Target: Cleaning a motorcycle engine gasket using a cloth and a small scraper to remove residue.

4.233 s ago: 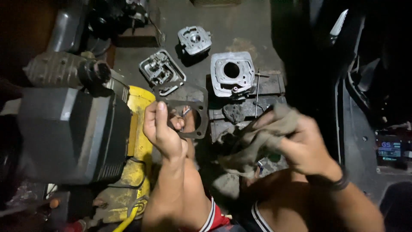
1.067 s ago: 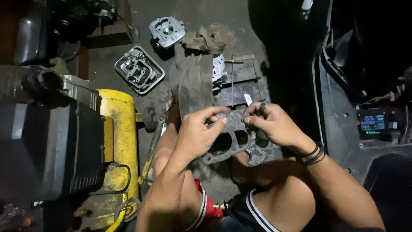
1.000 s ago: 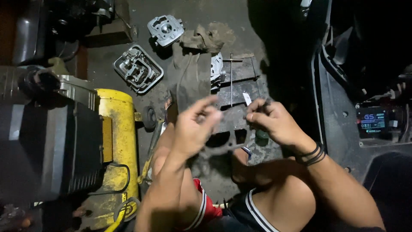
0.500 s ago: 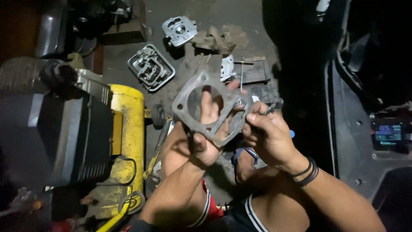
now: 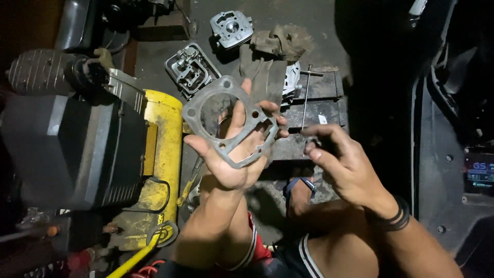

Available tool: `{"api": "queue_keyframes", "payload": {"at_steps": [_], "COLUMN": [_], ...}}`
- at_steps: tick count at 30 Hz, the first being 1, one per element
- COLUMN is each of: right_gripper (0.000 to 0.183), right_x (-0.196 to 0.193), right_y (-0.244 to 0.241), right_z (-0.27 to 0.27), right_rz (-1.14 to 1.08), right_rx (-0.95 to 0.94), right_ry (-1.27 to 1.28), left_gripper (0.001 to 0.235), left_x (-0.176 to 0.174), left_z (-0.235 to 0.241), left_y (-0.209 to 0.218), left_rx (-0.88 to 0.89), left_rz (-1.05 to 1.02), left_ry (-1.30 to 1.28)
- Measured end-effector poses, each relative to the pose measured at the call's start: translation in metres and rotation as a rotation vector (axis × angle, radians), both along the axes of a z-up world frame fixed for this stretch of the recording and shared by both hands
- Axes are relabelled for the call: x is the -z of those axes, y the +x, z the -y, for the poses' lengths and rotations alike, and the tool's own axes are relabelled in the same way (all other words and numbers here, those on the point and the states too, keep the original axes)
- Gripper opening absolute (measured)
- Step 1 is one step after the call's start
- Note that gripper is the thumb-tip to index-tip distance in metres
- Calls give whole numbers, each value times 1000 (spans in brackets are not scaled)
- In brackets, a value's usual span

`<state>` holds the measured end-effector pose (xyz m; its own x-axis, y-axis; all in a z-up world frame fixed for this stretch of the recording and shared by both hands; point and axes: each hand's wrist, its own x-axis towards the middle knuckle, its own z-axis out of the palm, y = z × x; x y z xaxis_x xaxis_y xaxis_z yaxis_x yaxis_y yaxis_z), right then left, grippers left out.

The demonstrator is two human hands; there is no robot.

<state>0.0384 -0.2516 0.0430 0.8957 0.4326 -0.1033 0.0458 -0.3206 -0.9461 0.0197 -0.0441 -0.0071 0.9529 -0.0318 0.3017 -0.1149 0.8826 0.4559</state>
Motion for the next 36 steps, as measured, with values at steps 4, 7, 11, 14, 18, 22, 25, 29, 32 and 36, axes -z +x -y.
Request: {"api": "queue_keyframes", "payload": {"at_steps": [4,7,11,14,18,22,25,29,32,36], "right_gripper": [27,12,13,15,18,21,20,17,18,18], "right_x": [0,-6,-11,-10,-9,-7,-11,-11,-10,-10], "right_y": [-5,-9,-10,-7,-8,-9,-9,-10,-10,-10], "right_z": [-1,-7,-8,-6,-5,-7,-10,-12,-13,-15], "right_rz": [177,402,563,651,702,690,706,724,737,762], "right_rx": [-22,-11,41,71,78,71,69,86,82,77], "right_ry": [-34,-40,-113,-163,-217,-184,-217,-215,-222,-211], "left_gripper": [130,118,121,120,120,120,124,111,109,106], "left_x": [-5,-2,-12,-10,-11,-10,-10,-13,-14,-12], "left_z": [3,3,2,0,-2,-2,-4,-6,-7,-9], "left_y": [-4,-3,-7,-8,-7,-8,-9,-11,-11,-12], "left_rx": [5,46,73,64,85,81,94,51,52,95], "left_rz": [-68,-19,-117,-97,-90,-100,-121,-92,-90,-77], "left_ry": [-35,21,47,67,110,188,173,180,160,86]}}
